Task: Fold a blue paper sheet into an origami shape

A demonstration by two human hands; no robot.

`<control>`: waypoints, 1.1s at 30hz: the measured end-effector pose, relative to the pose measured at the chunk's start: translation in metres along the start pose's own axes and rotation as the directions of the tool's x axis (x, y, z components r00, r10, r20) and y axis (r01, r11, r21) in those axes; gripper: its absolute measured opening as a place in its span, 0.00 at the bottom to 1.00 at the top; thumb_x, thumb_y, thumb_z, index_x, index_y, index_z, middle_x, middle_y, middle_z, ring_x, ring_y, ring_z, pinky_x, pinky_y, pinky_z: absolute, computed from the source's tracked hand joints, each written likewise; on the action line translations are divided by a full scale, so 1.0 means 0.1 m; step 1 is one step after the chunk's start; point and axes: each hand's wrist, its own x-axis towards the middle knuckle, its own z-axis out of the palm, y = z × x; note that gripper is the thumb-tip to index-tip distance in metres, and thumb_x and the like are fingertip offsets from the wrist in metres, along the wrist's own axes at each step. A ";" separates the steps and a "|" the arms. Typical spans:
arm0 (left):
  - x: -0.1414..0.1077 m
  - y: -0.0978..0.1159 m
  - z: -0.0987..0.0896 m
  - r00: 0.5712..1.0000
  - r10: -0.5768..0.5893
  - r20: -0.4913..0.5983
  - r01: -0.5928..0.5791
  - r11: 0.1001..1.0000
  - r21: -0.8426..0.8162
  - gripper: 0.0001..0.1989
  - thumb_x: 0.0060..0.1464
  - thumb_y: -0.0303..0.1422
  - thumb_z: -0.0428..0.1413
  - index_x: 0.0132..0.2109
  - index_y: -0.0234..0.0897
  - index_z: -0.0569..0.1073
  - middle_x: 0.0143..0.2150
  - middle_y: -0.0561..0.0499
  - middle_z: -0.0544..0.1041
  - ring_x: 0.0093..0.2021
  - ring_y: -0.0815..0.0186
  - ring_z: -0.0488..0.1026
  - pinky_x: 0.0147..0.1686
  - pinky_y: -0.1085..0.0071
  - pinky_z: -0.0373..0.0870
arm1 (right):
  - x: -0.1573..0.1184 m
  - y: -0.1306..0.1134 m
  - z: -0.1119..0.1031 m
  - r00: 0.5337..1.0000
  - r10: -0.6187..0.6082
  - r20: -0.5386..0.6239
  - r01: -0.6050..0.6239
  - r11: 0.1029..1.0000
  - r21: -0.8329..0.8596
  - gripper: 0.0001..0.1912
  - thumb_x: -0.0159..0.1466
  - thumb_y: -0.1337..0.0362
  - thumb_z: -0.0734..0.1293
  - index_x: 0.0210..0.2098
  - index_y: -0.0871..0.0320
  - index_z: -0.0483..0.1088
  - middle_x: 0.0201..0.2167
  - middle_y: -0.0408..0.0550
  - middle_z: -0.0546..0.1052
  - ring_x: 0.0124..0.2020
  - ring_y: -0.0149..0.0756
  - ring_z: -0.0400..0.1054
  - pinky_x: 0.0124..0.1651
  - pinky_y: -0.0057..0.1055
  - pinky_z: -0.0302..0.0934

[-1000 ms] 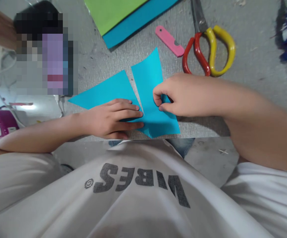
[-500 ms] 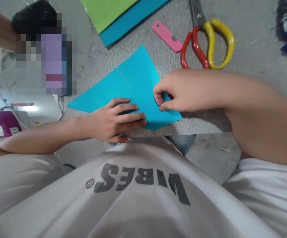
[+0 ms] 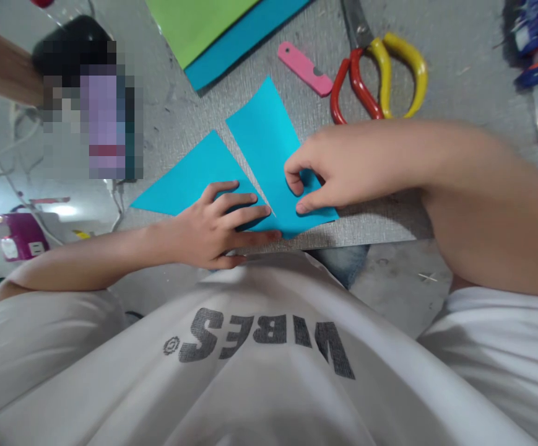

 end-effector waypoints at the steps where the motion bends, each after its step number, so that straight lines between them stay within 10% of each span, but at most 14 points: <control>1: 0.00 0.01 0.01 1.000 -0.009 -0.004 0.009 1.000 0.000 0.34 0.85 0.53 0.58 0.89 0.59 0.75 0.89 0.43 0.74 0.85 0.36 0.70 0.87 0.29 0.64 | 0.00 0.00 0.00 1.000 0.016 0.009 -0.015 1.000 -0.012 0.19 0.68 0.41 0.92 0.43 0.44 0.90 0.25 0.35 0.82 0.22 0.31 0.69 0.30 0.37 0.51; 13: 0.03 0.01 0.09 0.997 -0.007 -0.072 0.005 0.999 -0.038 0.42 0.80 0.47 0.64 0.93 0.57 0.68 0.88 0.39 0.75 0.83 0.34 0.71 0.83 0.28 0.64 | -0.06 -0.12 -0.13 0.960 0.229 0.158 -0.208 0.968 -0.140 0.08 0.72 0.54 0.88 0.40 0.46 0.90 0.31 0.39 0.86 0.33 0.40 0.75 0.40 0.43 0.54; 20: 0.10 0.02 0.10 0.999 -0.020 -0.031 0.018 0.997 -0.069 0.42 0.77 0.53 0.67 0.91 0.56 0.72 0.85 0.35 0.79 0.79 0.33 0.75 0.80 0.30 0.66 | -0.04 -0.52 -0.12 0.931 0.107 -0.349 -0.265 0.855 -0.445 0.27 0.83 0.46 0.74 0.29 0.51 0.83 0.37 0.56 0.85 0.41 0.52 0.78 0.44 0.48 0.55; 28: 0.17 -0.02 0.18 0.996 -0.025 -0.084 0.013 0.990 -0.142 0.43 0.74 0.50 0.68 0.90 0.53 0.75 0.84 0.33 0.80 0.78 0.29 0.77 0.82 0.28 0.66 | 0.09 -0.14 -0.31 0.664 0.068 -0.744 -0.383 0.886 -0.261 0.27 0.80 0.56 0.67 0.25 0.47 0.56 0.32 0.54 0.74 0.39 0.57 0.76 0.46 0.52 0.69; 33: 0.19 -0.04 0.22 0.995 -0.018 -0.093 0.005 0.989 -0.146 0.42 0.76 0.51 0.66 0.91 0.53 0.74 0.87 0.33 0.77 0.80 0.30 0.76 0.83 0.27 0.66 | 0.42 0.01 -0.96 0.694 0.064 -0.717 -0.426 0.839 -0.338 0.15 0.73 0.69 0.66 0.52 0.50 0.81 0.55 0.62 0.87 0.56 0.61 0.84 0.60 0.53 0.78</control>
